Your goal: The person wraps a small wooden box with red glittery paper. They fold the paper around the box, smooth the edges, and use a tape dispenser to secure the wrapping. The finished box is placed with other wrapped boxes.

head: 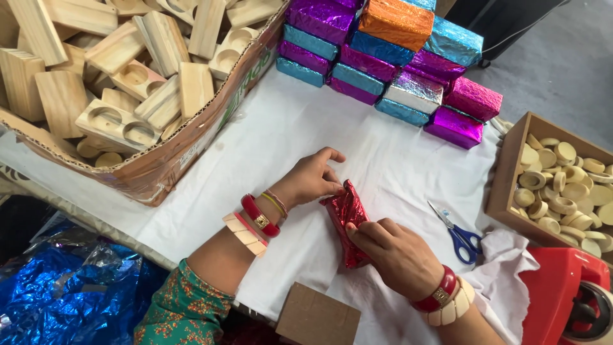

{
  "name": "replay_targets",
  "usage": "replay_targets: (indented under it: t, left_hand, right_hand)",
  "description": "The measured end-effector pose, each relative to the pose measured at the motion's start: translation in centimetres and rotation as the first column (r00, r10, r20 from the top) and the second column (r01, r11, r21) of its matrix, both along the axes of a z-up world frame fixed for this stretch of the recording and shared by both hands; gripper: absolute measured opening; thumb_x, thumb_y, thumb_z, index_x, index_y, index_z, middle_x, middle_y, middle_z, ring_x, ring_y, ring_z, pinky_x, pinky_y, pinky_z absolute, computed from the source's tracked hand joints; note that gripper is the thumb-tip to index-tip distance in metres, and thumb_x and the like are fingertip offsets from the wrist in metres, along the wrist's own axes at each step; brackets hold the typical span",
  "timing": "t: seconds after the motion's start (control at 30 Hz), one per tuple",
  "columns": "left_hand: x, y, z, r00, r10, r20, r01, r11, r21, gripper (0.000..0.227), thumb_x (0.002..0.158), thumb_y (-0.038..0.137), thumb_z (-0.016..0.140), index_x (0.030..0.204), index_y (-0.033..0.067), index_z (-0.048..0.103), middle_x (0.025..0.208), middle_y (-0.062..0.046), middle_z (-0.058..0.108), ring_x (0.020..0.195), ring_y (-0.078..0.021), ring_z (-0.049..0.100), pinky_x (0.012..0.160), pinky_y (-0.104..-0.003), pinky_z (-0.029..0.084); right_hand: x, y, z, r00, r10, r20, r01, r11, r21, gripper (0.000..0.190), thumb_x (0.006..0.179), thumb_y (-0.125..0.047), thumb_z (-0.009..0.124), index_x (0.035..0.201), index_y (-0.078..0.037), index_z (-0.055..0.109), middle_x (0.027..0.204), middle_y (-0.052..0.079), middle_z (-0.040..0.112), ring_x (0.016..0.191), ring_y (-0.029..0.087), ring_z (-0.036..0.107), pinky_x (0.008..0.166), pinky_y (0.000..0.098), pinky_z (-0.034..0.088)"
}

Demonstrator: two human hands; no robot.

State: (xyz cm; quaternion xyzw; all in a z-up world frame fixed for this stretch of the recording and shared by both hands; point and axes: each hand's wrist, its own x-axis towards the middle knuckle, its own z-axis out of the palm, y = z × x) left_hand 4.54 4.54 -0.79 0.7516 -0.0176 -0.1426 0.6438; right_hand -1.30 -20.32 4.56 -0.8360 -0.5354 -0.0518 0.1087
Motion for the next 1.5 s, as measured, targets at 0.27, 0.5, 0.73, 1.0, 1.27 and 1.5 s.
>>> replay_targets:
  t: [0.27, 0.5, 0.73, 1.0, 1.27, 1.5]
  left_hand:
    - [-0.5, 1.0, -0.3, 0.987, -0.065, 0.146, 0.026, 0.967, 0.255, 0.055, 0.079, 0.008, 0.078, 0.131, 0.0107, 0.058, 0.087, -0.006, 0.077, 0.085, -0.0176, 0.073, 0.081, -0.032, 0.057]
    - [-2.3, 1.0, 1.9, 0.595, -0.243, 0.766, -0.225, 0.865, 0.449, 0.019, 0.068, 0.011, 0.078, 0.085, 0.0173, 0.076, 0.096, -0.010, 0.070, 0.090, -0.0323, 0.065, 0.080, -0.039, 0.053]
    - [-3.1, 1.1, 4.3, 0.934, -0.274, 0.229, 0.119, 0.843, 0.524, 0.009, 0.080, 0.008, 0.071, 0.088, 0.0061, 0.067, 0.090, -0.008, 0.072, 0.083, -0.0244, 0.072, 0.075, -0.037, 0.056]
    - [-3.0, 1.2, 3.7, 0.842, -0.328, 0.429, 0.021, 0.814, 0.580, 0.039, 0.076, 0.019, 0.079, 0.112, 0.0097, 0.067, 0.113, -0.011, 0.069, 0.103, -0.0318, 0.065, 0.089, -0.042, 0.052]
    - [-3.5, 0.0, 5.1, 0.849, -0.436, 0.298, 0.152, 0.743, 0.652, 0.044, 0.069, 0.035, 0.084, 0.110, 0.0224, 0.071, 0.107, 0.002, 0.072, 0.109, -0.0254, 0.062, 0.097, -0.046, 0.040]
    - [-2.7, 0.6, 3.1, 0.810, -0.331, 0.484, -0.002, 0.824, 0.567, 0.013, 0.082, 0.024, 0.070, 0.092, 0.0195, 0.077, 0.092, 0.001, 0.075, 0.088, -0.0217, 0.068, 0.086, -0.038, 0.051]
  right_hand:
    - [2.9, -1.7, -0.7, 0.999, 0.040, 0.027, -0.041, 0.999, 0.027, 0.051, 0.073, -0.004, 0.069, 0.122, -0.019, 0.072, 0.116, -0.002, 0.067, 0.099, 0.020, 0.062, 0.080, 0.0339, 0.054]
    - [4.1, -2.7, -0.2, 1.000, 0.024, -0.003, -0.024, 0.999, 0.029, 0.064, 0.066, 0.004, 0.067, 0.121, -0.028, 0.075, 0.118, -0.004, 0.068, 0.100, 0.022, 0.062, 0.085, 0.0366, 0.052]
    - [4.4, -3.3, -0.9, 0.991, -0.011, -0.132, 0.038, 0.979, 0.201, 0.053, 0.079, 0.000, 0.073, 0.126, -0.024, 0.073, 0.127, 0.000, 0.067, 0.112, 0.023, 0.063, 0.096, 0.0380, 0.052]
    - [3.8, -3.3, 0.6, 0.931, -0.141, -0.336, 0.288, 0.849, 0.442, 0.044, 0.073, 0.006, 0.059, 0.116, -0.003, 0.065, 0.117, 0.014, 0.063, 0.111, 0.031, 0.064, 0.093, 0.0375, 0.054]
    - [2.8, -4.9, 1.7, 0.838, 0.048, -0.544, 0.188, 0.910, 0.370, 0.013, 0.085, -0.019, 0.067, 0.086, -0.006, 0.066, 0.083, 0.005, 0.068, 0.076, 0.021, 0.064, 0.070, 0.0328, 0.050]
    - [-3.3, 0.0, 2.4, 0.968, -0.146, -0.204, 0.114, 0.980, -0.163, 0.081, 0.069, -0.068, 0.084, 0.114, -0.005, 0.060, 0.098, 0.009, 0.060, 0.090, 0.026, 0.057, 0.079, 0.0402, 0.045]
